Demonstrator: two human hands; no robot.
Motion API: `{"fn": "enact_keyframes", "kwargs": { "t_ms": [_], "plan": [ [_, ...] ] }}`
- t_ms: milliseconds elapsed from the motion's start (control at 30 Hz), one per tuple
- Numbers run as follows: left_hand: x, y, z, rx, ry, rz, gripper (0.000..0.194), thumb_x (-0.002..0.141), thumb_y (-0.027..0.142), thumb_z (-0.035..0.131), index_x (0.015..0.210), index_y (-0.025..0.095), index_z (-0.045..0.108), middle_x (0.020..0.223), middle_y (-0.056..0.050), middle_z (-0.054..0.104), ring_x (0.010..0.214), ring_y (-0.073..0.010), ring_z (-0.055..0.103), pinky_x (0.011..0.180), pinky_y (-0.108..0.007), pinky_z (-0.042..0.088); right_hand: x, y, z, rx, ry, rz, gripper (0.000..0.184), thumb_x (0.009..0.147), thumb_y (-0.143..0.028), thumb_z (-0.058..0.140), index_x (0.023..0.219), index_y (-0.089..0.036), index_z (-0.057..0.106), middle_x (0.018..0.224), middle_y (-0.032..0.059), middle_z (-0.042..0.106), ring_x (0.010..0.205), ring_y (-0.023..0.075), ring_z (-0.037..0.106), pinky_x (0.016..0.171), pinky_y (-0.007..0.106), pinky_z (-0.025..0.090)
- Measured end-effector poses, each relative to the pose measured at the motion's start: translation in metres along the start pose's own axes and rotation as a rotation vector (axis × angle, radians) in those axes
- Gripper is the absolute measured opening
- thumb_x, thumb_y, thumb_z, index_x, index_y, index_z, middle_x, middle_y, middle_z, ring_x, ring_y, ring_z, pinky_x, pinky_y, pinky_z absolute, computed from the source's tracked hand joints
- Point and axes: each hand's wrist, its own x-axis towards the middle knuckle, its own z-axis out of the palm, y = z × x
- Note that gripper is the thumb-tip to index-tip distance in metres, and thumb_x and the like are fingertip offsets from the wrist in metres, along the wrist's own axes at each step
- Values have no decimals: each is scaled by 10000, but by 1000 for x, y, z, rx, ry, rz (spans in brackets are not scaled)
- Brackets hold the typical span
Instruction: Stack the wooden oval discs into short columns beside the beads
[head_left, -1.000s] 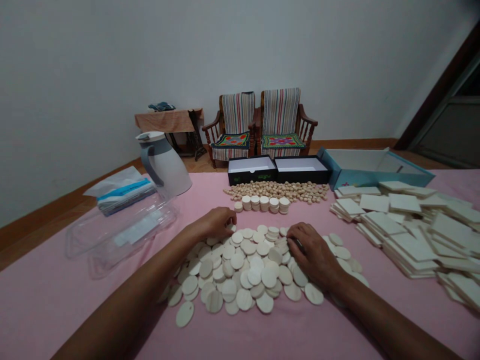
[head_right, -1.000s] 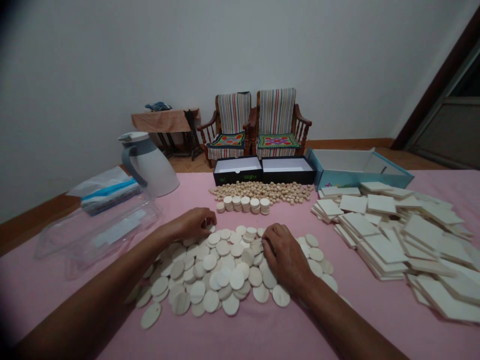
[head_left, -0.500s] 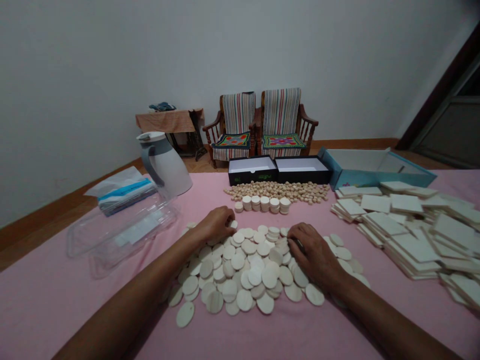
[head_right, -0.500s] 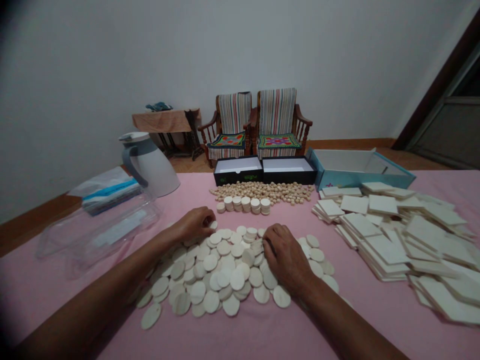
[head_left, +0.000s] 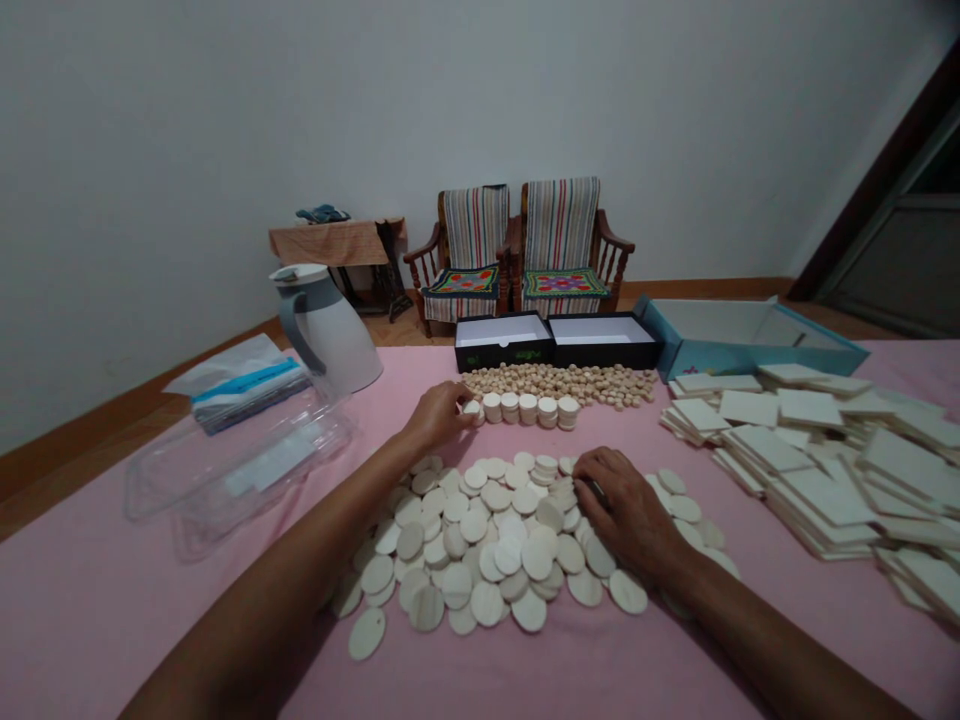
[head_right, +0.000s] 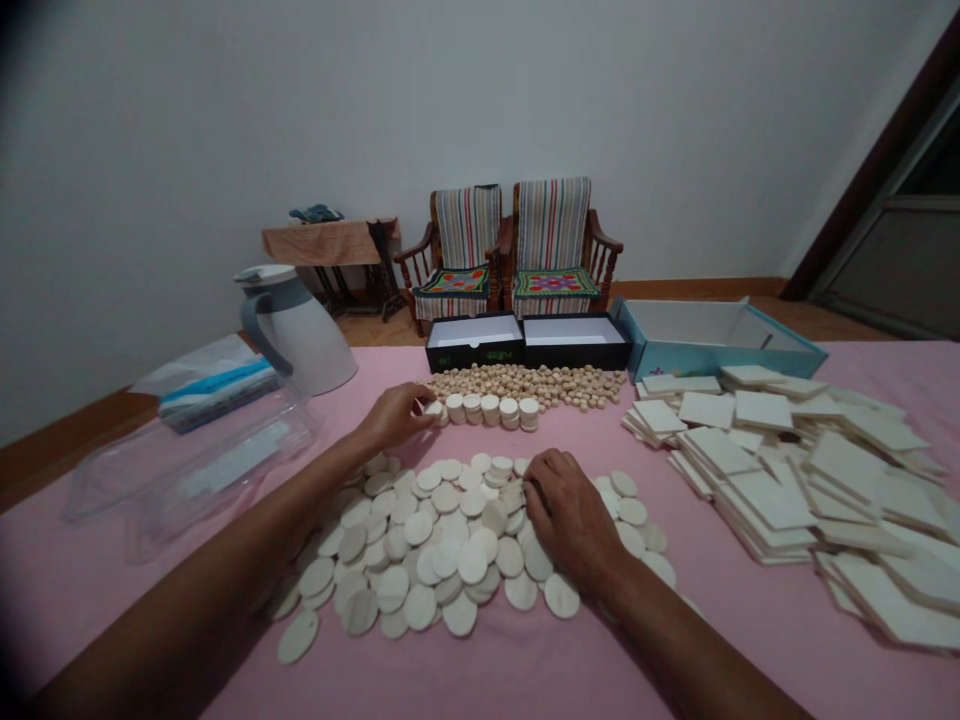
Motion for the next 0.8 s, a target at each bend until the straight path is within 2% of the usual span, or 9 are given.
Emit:
{"fn": "enact_keyframes", "kwargs": {
  "t_ms": [233,433,500,600,633,700,800],
  "plan": [
    [3,0,10,-6,-6,-3,179,723,273,692,879,185,686,890,-33,687,737,-165,626,632,-236,435,0,0,0,8,1,-10,123,885,-131,443,889,-198,545,892,78,560,865,222,510,749,360,436],
    [-9,2,0,-43,35,-15,266,753,269,670,998,165,651,1006,-62,661,745,-150,620,676,-248,456,0,0,0,1,-7,-7,118,884,-131,445,889,-192,546,895,81,557,870,223,510,746,357,436],
    [-19,4,-9,-154,-63,43,221,763,280,663,944,154,650,962,-55,663,736,-139,617,662,-235,460,0,0,-1,-1,-10,-2,119,882,-128,445,892,-190,546,899,82,556,873,224,508,749,358,435],
    [-37,10,-22,-311,-364,183,241,736,301,699,926,160,654,838,-21,662,718,-128,615,629,-208,457,1,-1,-1,-1,-14,2,121,879,-121,442,893,-186,544,902,83,553,875,224,502,759,364,434],
    [-43,12,-25,-308,-409,207,280,712,299,721,948,163,654,831,-18,660,713,-128,611,627,-206,455,1,-1,-1,-1,-16,4,122,879,-119,442,893,-184,543,903,83,552,875,224,501,761,365,434],
    [-53,18,-28,-249,-451,240,336,682,269,744,993,173,658,855,-24,660,723,-132,606,639,-210,454,1,-2,-1,-2,-14,6,124,876,-116,442,890,-185,543,901,82,553,872,223,502,760,365,435],
    [-60,25,-28,-151,-447,260,325,694,209,712,1015,186,667,893,-37,664,744,-138,604,664,-215,452,1,-2,-1,-3,-3,-3,122,876,-121,446,891,-192,545,898,81,557,869,223,508,754,361,438]
  ]
}}
